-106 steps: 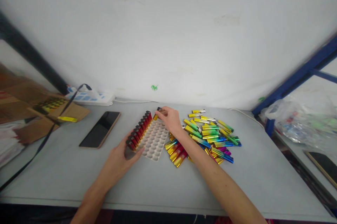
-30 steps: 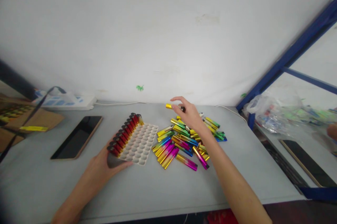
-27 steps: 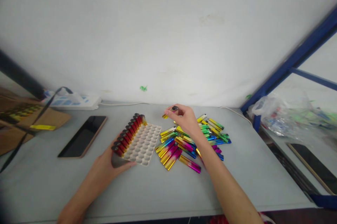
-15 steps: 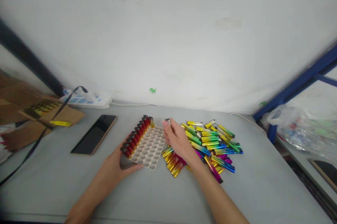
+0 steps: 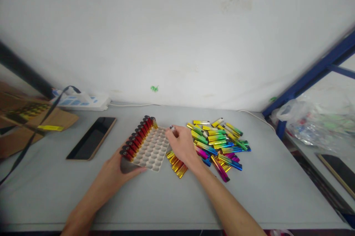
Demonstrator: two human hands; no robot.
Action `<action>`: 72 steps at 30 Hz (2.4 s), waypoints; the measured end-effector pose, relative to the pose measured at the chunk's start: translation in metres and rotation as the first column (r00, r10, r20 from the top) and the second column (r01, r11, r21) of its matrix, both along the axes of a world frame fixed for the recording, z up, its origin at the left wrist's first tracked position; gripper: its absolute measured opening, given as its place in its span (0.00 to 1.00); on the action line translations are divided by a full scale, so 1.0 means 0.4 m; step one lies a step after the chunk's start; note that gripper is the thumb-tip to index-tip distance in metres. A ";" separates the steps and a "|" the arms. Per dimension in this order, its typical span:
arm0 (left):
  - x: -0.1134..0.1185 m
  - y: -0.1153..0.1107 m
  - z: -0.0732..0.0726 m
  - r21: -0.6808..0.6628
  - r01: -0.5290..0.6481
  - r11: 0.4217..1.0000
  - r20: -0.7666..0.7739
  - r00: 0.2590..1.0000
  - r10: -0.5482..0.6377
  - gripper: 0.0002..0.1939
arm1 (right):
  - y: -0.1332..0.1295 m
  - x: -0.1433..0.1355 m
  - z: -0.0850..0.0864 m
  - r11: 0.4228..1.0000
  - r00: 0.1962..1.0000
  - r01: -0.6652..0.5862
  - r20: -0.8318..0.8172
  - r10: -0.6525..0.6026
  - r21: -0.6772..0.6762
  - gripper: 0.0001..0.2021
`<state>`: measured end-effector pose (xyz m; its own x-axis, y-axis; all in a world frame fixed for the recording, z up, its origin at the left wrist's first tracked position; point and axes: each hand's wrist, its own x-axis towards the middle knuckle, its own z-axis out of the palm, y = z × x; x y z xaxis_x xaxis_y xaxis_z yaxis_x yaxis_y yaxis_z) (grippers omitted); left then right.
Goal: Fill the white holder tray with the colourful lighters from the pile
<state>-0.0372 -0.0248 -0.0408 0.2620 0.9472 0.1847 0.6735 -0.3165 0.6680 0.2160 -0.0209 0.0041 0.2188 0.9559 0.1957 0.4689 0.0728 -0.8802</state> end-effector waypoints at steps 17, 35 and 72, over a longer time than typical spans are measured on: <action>0.004 -0.007 0.003 -0.030 0.039 0.999 0.047 0.998 -0.038 0.52 | 0.026 -0.002 0.053 0.965 0.903 -0.173 0.423 0.076 0.195 0.20; 0.010 -0.011 0.018 -0.104 0.034 0.994 0.113 0.993 -0.022 0.56 | 0.116 -0.043 -0.003 0.975 0.754 -0.216 0.626 0.197 -0.047 0.15; 0.003 0.007 0.005 -0.070 -0.007 0.998 0.036 0.999 0.009 0.53 | 0.092 0.311 0.065 0.991 0.962 -0.112 0.259 0.090 0.071 0.20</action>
<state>-0.0362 -0.0218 -0.0387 0.2487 0.9602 0.1272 0.6505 -0.2628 0.7126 0.3406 0.0160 0.0302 0.0547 0.9481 0.3131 0.6630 0.2000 -0.7214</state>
